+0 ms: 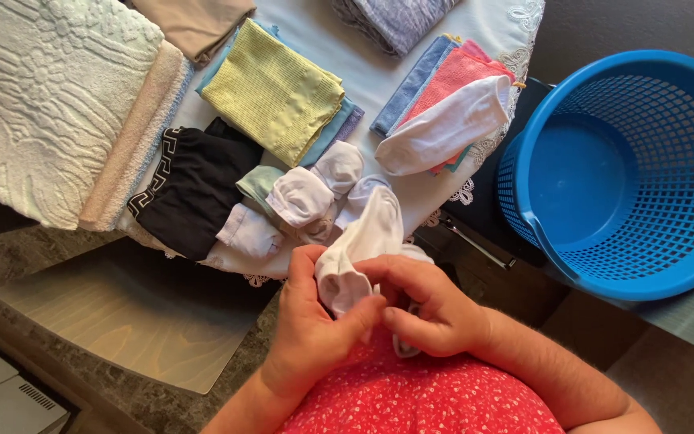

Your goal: The person folds small socks one by one, taking them from a blue laundry basket and placing the folded items on a round table already covered with stacks of folded clothes. The person continues folding socks until the basket is empty.

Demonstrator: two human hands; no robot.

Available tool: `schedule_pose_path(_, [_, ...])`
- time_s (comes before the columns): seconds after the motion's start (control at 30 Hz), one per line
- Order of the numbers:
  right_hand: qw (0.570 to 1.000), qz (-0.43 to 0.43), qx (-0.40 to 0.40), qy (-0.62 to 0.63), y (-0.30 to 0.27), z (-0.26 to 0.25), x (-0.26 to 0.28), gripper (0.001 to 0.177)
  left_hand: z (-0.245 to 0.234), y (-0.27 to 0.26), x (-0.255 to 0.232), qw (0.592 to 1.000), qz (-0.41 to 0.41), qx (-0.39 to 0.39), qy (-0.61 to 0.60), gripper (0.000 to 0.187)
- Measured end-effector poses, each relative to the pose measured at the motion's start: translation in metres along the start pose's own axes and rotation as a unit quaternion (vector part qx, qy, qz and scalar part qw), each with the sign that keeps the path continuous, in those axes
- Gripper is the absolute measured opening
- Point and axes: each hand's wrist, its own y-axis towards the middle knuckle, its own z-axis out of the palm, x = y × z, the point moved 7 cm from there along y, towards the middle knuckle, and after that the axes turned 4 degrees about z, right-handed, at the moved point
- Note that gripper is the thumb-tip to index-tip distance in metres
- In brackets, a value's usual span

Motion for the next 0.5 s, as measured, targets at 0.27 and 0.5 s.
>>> schedule_pose_path(0.27, [0.923,0.193,0.19,0.274,-0.029,0.027,-0.067,0.074,-0.023,-0.001,0.003,0.973,0.134,-0.015,-0.19,0.023])
schedule_pose_path(0.5, [0.908,0.279,0.053,0.307,-0.037,0.115,-0.363,0.075,-0.027,-0.022,0.012,0.926,0.192,0.123,-0.301,0.024])
